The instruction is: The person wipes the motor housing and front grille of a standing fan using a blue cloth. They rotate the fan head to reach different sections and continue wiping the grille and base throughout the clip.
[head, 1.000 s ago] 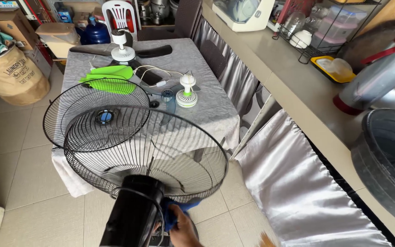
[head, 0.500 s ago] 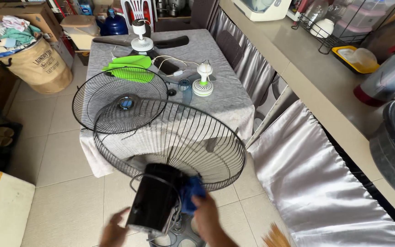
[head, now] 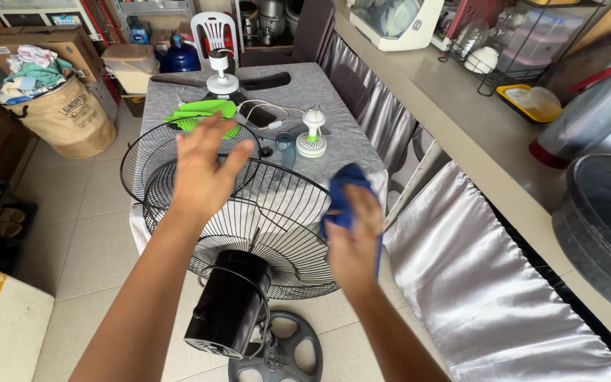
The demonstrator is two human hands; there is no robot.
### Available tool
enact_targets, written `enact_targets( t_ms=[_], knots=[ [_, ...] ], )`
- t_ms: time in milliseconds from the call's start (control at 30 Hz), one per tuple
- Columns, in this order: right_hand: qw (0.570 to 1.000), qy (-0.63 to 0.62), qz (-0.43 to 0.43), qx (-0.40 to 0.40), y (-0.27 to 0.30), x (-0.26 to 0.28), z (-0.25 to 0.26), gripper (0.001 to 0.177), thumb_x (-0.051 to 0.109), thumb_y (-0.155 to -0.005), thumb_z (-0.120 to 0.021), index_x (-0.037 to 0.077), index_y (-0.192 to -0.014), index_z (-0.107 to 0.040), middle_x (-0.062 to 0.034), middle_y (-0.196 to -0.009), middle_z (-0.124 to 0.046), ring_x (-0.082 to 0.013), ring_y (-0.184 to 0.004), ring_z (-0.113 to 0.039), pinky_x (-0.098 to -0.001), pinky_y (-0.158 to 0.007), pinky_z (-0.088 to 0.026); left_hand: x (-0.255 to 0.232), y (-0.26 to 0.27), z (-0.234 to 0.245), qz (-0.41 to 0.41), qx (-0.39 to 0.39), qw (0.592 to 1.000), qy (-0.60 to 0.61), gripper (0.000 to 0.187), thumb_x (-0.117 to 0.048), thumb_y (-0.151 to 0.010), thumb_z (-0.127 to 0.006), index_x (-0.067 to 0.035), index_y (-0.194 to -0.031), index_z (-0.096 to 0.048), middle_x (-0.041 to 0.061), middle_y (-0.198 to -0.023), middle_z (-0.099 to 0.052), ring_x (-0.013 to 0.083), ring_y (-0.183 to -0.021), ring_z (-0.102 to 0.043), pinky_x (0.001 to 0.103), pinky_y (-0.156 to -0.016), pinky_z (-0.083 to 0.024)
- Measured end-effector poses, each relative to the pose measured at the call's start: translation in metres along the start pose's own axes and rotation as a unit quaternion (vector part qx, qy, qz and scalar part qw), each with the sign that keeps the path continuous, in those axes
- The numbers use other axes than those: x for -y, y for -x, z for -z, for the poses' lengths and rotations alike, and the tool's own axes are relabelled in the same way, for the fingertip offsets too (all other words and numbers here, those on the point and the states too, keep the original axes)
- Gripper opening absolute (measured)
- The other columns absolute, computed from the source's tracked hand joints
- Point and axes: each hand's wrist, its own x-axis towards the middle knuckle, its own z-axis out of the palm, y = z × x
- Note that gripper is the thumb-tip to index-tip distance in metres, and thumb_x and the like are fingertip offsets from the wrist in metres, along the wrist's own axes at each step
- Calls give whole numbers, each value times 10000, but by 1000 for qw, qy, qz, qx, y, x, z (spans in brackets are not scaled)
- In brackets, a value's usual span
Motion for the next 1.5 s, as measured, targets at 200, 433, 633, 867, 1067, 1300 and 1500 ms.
enact_targets(
  t_ms=[200, 433, 633, 867, 1067, 1300, 1500],
  knots=[
    [844, 331, 210, 366, 90, -43, -23, 654, 493, -905, -669, 191, -1476, -563, -98, -1428, -528, -431, -1338, -384, -732, -1069, -150, -3, -15, -32, 86, 164, 971, -151, 631, -709, -909, -504, -150, -925, -795, 41, -1068, -752, 279, -1188, -603, 611, -1217, -181],
    [907, 344, 130, 206, 48, -126, 2, 563, 290, -946, -605, 147, -1477, -483, -204, -1515, -443, -473, -1451, -343, -704, -1217, -193, -5, -15, -40, 55, 137, 976, -158, 628, -695, -911, -510, -135, -857, -788, 18, -979, -745, 286, -1090, -609, 526, -1122, -290],
    [936, 195, 289, 43, 89, -149, 2, 560, 246, -840, -605, 47, -1359, -533, -324, -1415, -406, -601, -1317, -351, -681, -1159, -213, -2, -20, -33, 110, 166, 962, -185, 634, -709, -910, -504, -147, -879, -797, 16, -946, -739, 265, -1097, -601, 492, -1123, -303],
    [901, 272, 170, 292, 111, -89, -7, 418, 373, -738, -735, 165, -1095, -678, -87, -948, -577, -322, -926, -561, -539, -777, -366, -7, -14, -33, 94, 151, 969, -172, 624, -708, -894, -506, -162, -899, -806, 10, -985, -734, 285, -1059, -594, 502, -1079, -302],
    [945, 196, 255, 54, -3, -76, -21, 405, 230, -861, -634, 57, -1225, -589, -220, -1295, -554, -431, -1234, -513, -527, -1076, -385, -1, -16, -29, 130, 180, 956, -189, 641, -711, -925, -495, -144, -907, -792, 14, -954, -746, 268, -1121, -598, 467, -1090, -331],
    [816, -356, -412, -195, 97, -177, -9, 476, 439, -1057, -415, 47, -1282, -563, -58, -1119, -641, -214, -1022, -577, -358, -942, -463, -9, -11, -33, 117, 180, 954, -209, 611, -674, -929, -508, -144, -833, -797, -9, -918, -737, 260, -1055, -601, 481, -1091, -329],
    [597, -382, -647, -282, 109, -213, -1, 692, 650, -1032, -328, 42, -1314, -499, -149, -1117, -591, -311, -1030, -562, -475, -932, -504, -13, -14, -30, 102, 143, 965, -197, 594, -663, -918, -536, -139, -821, -799, -11, -895, -738, 260, -1038, -607, 484, -1087, -336]
  ],
)
